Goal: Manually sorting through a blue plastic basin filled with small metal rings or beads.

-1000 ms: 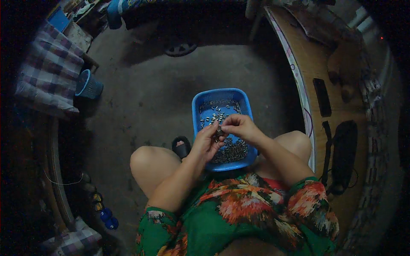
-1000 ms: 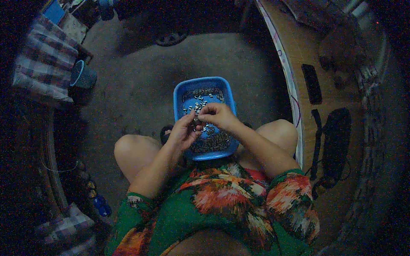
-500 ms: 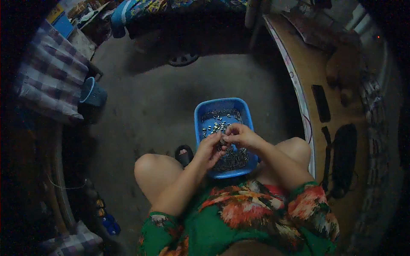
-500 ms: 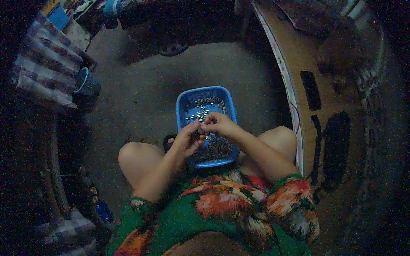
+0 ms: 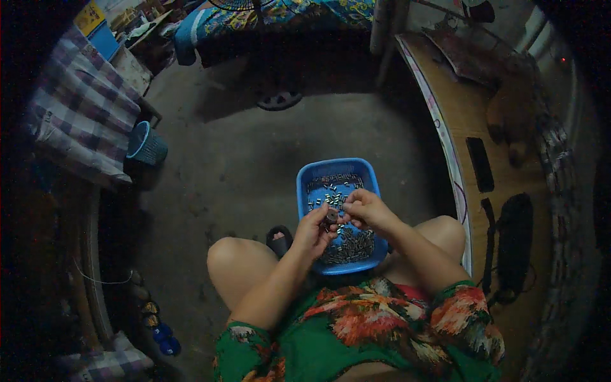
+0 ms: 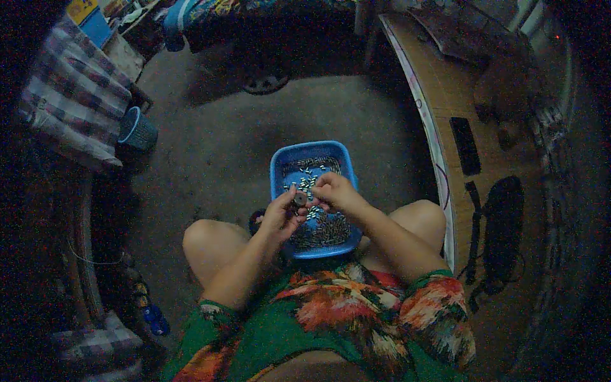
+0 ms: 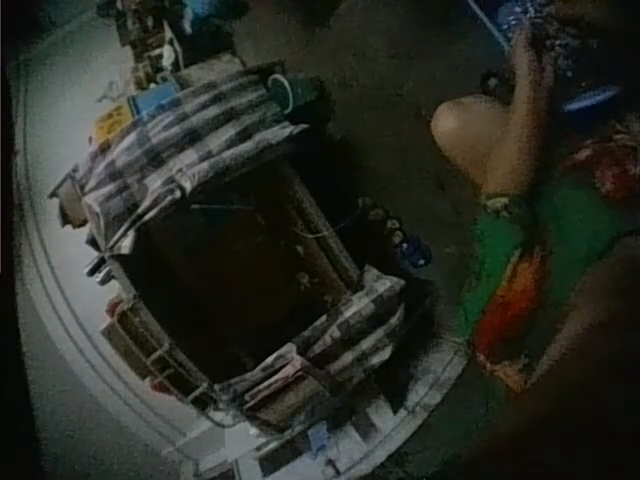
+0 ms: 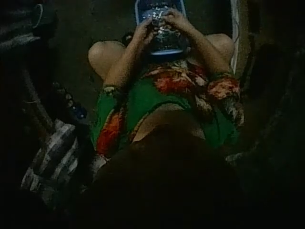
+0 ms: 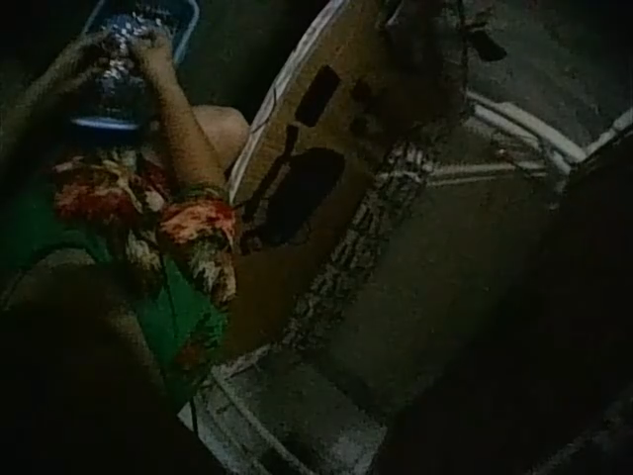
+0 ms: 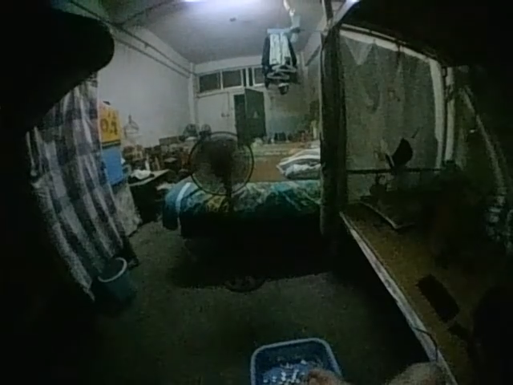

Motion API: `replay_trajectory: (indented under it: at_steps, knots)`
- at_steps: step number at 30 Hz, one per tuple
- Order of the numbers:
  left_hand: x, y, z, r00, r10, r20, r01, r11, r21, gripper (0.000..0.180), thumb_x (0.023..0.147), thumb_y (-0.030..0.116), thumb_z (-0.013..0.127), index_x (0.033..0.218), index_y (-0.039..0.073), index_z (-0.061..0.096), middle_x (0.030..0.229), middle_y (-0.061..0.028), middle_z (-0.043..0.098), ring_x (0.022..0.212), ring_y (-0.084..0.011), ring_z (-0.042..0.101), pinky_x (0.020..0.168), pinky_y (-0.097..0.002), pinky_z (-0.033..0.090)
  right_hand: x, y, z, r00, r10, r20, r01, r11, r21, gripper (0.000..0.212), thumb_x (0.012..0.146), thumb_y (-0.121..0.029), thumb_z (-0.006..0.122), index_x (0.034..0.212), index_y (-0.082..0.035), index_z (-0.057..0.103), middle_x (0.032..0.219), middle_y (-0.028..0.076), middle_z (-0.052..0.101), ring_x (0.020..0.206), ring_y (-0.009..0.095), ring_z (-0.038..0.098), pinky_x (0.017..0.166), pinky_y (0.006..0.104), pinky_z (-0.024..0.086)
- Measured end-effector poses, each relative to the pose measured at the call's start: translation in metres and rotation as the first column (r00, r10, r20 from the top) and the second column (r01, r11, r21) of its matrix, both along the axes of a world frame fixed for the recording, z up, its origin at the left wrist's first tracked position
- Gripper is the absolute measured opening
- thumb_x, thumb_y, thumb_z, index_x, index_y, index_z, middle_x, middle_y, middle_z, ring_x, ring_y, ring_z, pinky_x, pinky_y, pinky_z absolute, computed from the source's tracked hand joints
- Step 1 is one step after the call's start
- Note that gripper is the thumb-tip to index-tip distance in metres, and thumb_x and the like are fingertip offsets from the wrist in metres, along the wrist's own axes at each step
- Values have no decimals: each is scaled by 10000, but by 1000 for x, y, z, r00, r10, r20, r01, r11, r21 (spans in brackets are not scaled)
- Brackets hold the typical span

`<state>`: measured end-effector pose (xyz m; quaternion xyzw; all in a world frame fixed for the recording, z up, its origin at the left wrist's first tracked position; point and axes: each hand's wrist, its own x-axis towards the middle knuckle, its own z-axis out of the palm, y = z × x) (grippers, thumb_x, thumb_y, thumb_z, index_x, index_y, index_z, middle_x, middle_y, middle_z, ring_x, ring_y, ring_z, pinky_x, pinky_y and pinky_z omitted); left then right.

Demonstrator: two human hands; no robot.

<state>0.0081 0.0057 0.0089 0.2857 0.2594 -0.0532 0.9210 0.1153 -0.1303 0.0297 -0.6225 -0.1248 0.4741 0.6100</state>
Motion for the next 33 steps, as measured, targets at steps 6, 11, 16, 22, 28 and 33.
replay_trajectory:
  at_steps: [6, 11, 16, 22, 28, 33]
  knots:
    - [0, -2, -2, 1000, -13, -14, 13, 1000, 24, 291, 861, 329, 455, 880, 44, 511, 719, -68, 555, 557, -98, 469, 463, -201, 382, 0, 2, 0, 998, 51, -43, -51, 999, -15, 125, 804, -148, 545, 882, -51, 537, 732, 22, 566, 553, 58, 464, 462, 184, 359]
    - [-2, -3, -5, 999, -38, 9, 38, 999, 40, 313, 864, 330, 444, 894, 27, 515, 721, -64, 543, 571, -99, 460, 478, -197, 375, -1, 0, -4, 1000, 27, -13, -27, 1000, 2, 161, 804, -133, 536, 936, -42, 534, 767, 23, 571, 596, 61, 485, 496, 182, 376]
    - [-1, -6, 0, 998, -51, -30, 53, 997, 52, 330, 867, 338, 435, 889, 19, 517, 728, -61, 546, 566, -92, 460, 465, -190, 375, -3, -2, 1, 1000, 2, 10, -2, 1000, 3, 187, 795, -121, 543, 960, -43, 500, 782, 33, 577, 592, 67, 497, 494, 186, 382]
    - [0, -6, 0, 999, -20, -46, 21, 999, 27, 278, 863, 315, 455, 892, 42, 500, 741, -80, 558, 571, -99, 478, 472, -201, 398, -1, 0, -1, 998, -9, 55, 9, 1000, -3, 146, 756, -157, 612, 837, -55, 547, 665, -14, 514, 548, 64, 453, 473, 191, 339]
    - [-1, -3, -1, 998, -32, -56, 32, 999, -11, 258, 852, 320, 478, 890, 66, 506, 729, -64, 561, 571, -102, 500, 464, -200, 421, -2, 3, 2, 989, 61, 137, -53, 997, -62, 156, 751, -172, 622, 845, -58, 570, 677, -10, 534, 549, 53, 443, 483, 191, 341]
    - [0, -5, 0, 997, -46, -54, 46, 999, -10, 255, 847, 326, 489, 885, 75, 512, 724, -51, 560, 564, -93, 504, 464, -200, 422, -1, 1, -19, 994, 57, 95, -57, 998, -8, 158, 753, -163, 619, 855, -52, 572, 699, -3, 561, 596, 58, 492, 514, 190, 361]
